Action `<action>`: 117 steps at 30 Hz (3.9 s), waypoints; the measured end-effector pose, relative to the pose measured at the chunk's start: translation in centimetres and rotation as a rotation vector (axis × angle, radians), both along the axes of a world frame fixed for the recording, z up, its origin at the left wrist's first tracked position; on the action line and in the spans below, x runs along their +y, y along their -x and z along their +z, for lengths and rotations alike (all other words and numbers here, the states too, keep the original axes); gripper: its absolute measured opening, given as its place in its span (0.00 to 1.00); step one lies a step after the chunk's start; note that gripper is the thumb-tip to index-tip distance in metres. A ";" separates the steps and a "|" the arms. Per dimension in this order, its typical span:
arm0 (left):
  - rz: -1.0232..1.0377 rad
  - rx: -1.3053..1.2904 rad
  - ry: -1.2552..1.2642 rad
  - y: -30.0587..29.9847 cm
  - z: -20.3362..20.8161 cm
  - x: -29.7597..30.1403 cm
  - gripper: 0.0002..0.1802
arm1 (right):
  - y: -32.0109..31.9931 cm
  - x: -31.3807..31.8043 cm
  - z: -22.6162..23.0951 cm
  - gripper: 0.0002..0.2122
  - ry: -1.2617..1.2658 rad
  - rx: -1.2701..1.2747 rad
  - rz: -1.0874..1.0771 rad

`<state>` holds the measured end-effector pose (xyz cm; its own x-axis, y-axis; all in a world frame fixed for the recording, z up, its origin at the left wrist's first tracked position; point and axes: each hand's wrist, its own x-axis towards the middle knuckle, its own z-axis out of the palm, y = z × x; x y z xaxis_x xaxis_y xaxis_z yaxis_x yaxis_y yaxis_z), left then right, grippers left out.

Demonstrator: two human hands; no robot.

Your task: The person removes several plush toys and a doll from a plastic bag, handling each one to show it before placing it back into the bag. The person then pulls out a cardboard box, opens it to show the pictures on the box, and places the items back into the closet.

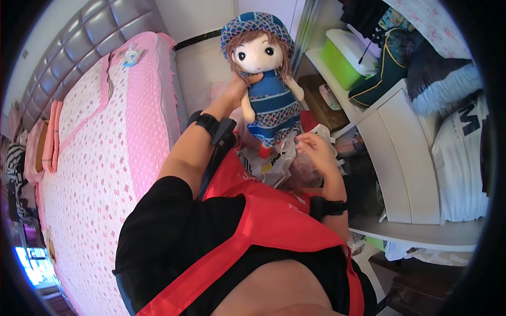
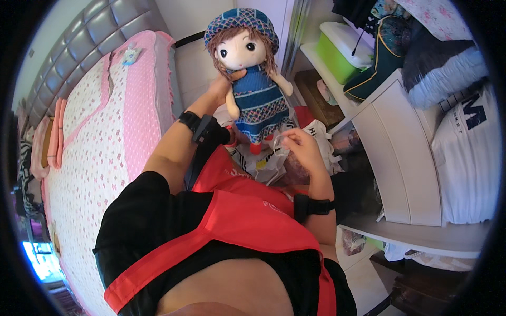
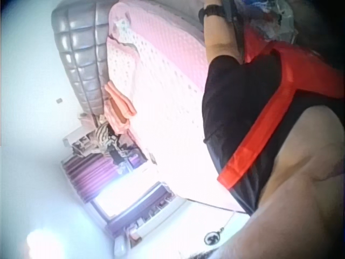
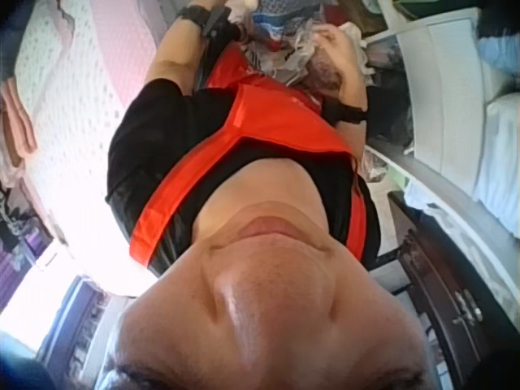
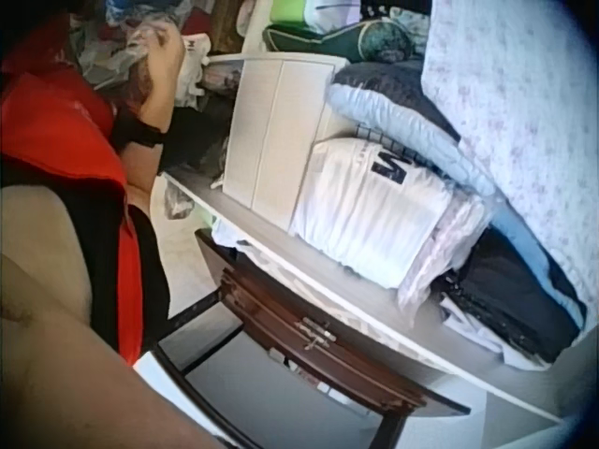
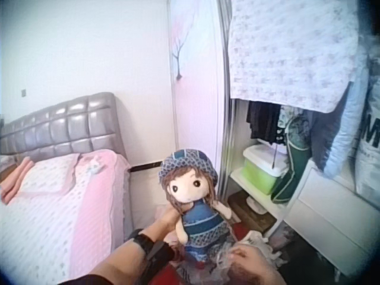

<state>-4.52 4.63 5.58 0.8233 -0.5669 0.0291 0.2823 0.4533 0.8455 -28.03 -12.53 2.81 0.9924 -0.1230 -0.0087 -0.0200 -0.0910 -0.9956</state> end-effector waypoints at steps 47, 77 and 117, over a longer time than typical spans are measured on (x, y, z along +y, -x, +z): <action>0.047 0.403 -0.501 -11.8 -18.3 3.2 0.28 | -6.2 -4.1 -23.5 0.12 0.009 0.492 -0.391; -0.869 -0.562 -0.416 7.7 -6.9 -7.7 0.13 | -10.0 -0.6 -9.1 0.13 -0.598 0.391 -0.188; -0.360 -0.852 -1.716 -2.1 -19.5 -1.7 0.15 | 4.9 -7.0 7.3 0.25 -0.243 -0.527 -0.844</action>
